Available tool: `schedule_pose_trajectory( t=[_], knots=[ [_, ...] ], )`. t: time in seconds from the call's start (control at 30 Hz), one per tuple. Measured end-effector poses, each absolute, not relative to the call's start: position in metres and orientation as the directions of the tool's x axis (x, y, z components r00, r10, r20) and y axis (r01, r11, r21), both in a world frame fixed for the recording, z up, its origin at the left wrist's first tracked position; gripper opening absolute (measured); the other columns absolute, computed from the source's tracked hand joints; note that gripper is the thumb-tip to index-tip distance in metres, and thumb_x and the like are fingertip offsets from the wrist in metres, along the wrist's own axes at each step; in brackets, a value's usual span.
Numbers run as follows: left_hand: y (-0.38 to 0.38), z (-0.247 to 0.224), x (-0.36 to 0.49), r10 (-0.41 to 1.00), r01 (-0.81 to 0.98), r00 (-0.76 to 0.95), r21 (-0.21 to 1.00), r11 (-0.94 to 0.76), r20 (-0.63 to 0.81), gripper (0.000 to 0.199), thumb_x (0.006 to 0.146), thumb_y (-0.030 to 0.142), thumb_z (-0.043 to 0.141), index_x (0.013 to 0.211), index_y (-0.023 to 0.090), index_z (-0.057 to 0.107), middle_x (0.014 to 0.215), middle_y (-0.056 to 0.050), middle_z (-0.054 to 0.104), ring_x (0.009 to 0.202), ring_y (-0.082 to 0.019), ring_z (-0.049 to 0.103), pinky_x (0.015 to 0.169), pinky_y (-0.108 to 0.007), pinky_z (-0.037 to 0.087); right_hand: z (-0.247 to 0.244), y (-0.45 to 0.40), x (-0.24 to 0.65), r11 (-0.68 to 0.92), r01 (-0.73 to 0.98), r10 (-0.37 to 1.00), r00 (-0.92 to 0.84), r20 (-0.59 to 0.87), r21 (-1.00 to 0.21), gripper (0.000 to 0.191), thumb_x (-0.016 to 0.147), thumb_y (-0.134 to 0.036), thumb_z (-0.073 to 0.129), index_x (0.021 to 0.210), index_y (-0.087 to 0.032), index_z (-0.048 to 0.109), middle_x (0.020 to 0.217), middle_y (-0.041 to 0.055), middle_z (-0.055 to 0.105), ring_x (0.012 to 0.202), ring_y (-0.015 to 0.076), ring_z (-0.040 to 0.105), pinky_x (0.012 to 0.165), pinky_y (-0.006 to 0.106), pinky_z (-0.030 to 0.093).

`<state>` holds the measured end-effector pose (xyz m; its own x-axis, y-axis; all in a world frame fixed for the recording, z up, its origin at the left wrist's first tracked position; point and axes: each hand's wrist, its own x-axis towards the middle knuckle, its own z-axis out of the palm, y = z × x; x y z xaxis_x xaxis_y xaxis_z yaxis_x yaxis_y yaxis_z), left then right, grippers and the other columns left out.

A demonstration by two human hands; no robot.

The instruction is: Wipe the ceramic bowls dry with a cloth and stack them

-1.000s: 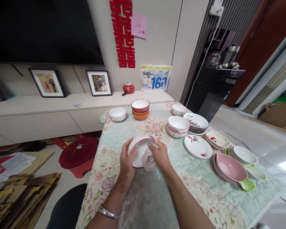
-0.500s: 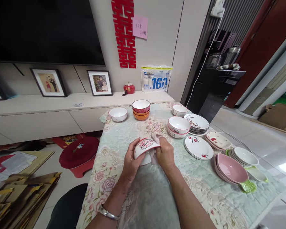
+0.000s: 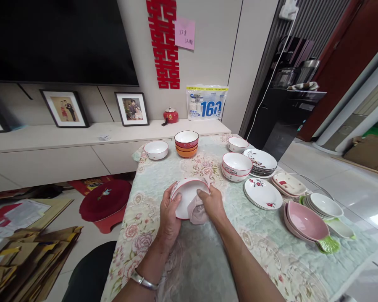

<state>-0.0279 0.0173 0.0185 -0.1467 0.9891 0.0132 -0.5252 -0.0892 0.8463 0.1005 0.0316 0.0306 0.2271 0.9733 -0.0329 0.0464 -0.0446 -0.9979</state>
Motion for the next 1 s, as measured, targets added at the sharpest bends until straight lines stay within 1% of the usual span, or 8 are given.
schedule_pose_trajectory(
  t=[0.1,0.3,0.4,0.5,0.63,0.8,0.9,1.0],
  knots=[
    [0.016,0.025,-0.027,0.991,-0.602,-0.129,0.796,-0.057,-0.027,0.06,0.079,0.041,0.065,0.131,0.018,0.046,0.12,-0.011,0.063,0.103,-0.025,0.064,0.089,-0.039,0.05,0.026,0.029,0.09,-0.184,-0.121,0.971,0.129,-0.2,-0.975,0.027,0.062,-0.035,0.068,0.08,-0.015,0.067,0.067,0.0054,0.069,0.061,0.0212,0.062,0.058,0.031,0.049],
    [0.017,0.024,-0.026,0.997,-0.598,-0.061,0.801,-0.008,-0.036,0.06,0.071,0.031,0.072,0.126,0.019,0.05,0.113,-0.008,0.066,0.1,-0.024,0.064,0.089,-0.038,0.05,0.022,0.033,0.103,-0.098,0.058,0.975,0.206,-0.084,-0.994,0.024,0.062,-0.031,0.064,0.08,-0.015,0.066,0.069,0.0045,0.069,0.065,0.0224,0.062,0.059,0.032,0.049],
    [0.017,0.024,-0.029,0.999,-0.474,-0.01,0.88,-0.041,0.041,0.061,0.07,0.029,0.072,0.127,0.02,0.052,0.118,-0.009,0.065,0.106,-0.026,0.062,0.094,-0.04,0.047,0.029,0.033,0.117,0.083,0.355,0.947,0.263,0.185,-0.931,0.02,0.069,-0.026,0.056,0.083,-0.017,0.066,0.078,0.0051,0.07,0.076,0.0236,0.063,0.069,0.033,0.049],
    [0.015,0.032,-0.033,0.981,-0.243,0.002,0.952,-0.187,0.193,0.054,0.069,0.022,0.071,0.121,0.019,0.058,0.122,-0.01,0.063,0.114,-0.028,0.057,0.103,-0.043,0.04,0.041,0.025,0.122,0.316,0.72,0.837,0.096,0.539,-0.618,0.027,0.076,-0.016,0.045,0.093,-0.017,0.067,0.093,0.0095,0.071,0.087,0.024,0.066,0.076,0.033,0.05],
    [0.012,0.037,-0.034,0.939,-0.098,-0.013,0.934,-0.343,0.343,0.056,0.065,0.015,0.07,0.12,0.02,0.061,0.119,-0.009,0.062,0.117,-0.029,0.055,0.106,-0.042,0.038,0.052,0.016,0.119,0.488,0.772,0.719,-0.093,0.688,-0.406,0.042,0.081,-0.009,0.041,0.116,-0.018,0.061,0.117,0.0116,0.067,0.107,0.0214,0.063,0.088,0.031,0.049],
    [0.013,0.025,-0.028,0.988,-0.343,-0.084,0.928,-0.149,0.128,0.055,0.07,0.028,0.071,0.122,0.018,0.057,0.121,-0.01,0.063,0.112,-0.028,0.059,0.099,-0.04,0.044,0.042,0.026,0.117,0.268,0.679,0.865,0.142,0.481,-0.683,0.025,0.075,-0.018,0.048,0.09,-0.019,0.067,0.087,0.0063,0.072,0.081,0.0225,0.065,0.072,0.03,0.049],
    [0.014,0.021,-0.025,0.993,-0.523,-0.118,0.851,-0.042,-0.023,0.058,0.074,0.036,0.07,0.126,0.019,0.052,0.118,-0.01,0.065,0.103,-0.026,0.064,0.089,-0.038,0.05,0.032,0.032,0.111,0.065,0.34,0.951,0.264,0.162,-0.938,0.019,0.07,-0.029,0.058,0.083,-0.019,0.066,0.075,0.0032,0.07,0.072,0.0224,0.063,0.063,0.03,0.047],
    [0.015,0.025,-0.025,0.988,-0.639,-0.121,0.769,-0.007,-0.092,0.059,0.077,0.04,0.068,0.128,0.018,0.05,0.109,-0.009,0.067,0.094,-0.024,0.067,0.082,-0.037,0.052,0.028,0.032,0.098,-0.132,0.006,0.969,0.209,-0.128,-0.991,0.025,0.062,-0.035,0.067,0.079,-0.017,0.067,0.07,0.0049,0.07,0.066,0.0231,0.063,0.058,0.031,0.048]
  ],
)
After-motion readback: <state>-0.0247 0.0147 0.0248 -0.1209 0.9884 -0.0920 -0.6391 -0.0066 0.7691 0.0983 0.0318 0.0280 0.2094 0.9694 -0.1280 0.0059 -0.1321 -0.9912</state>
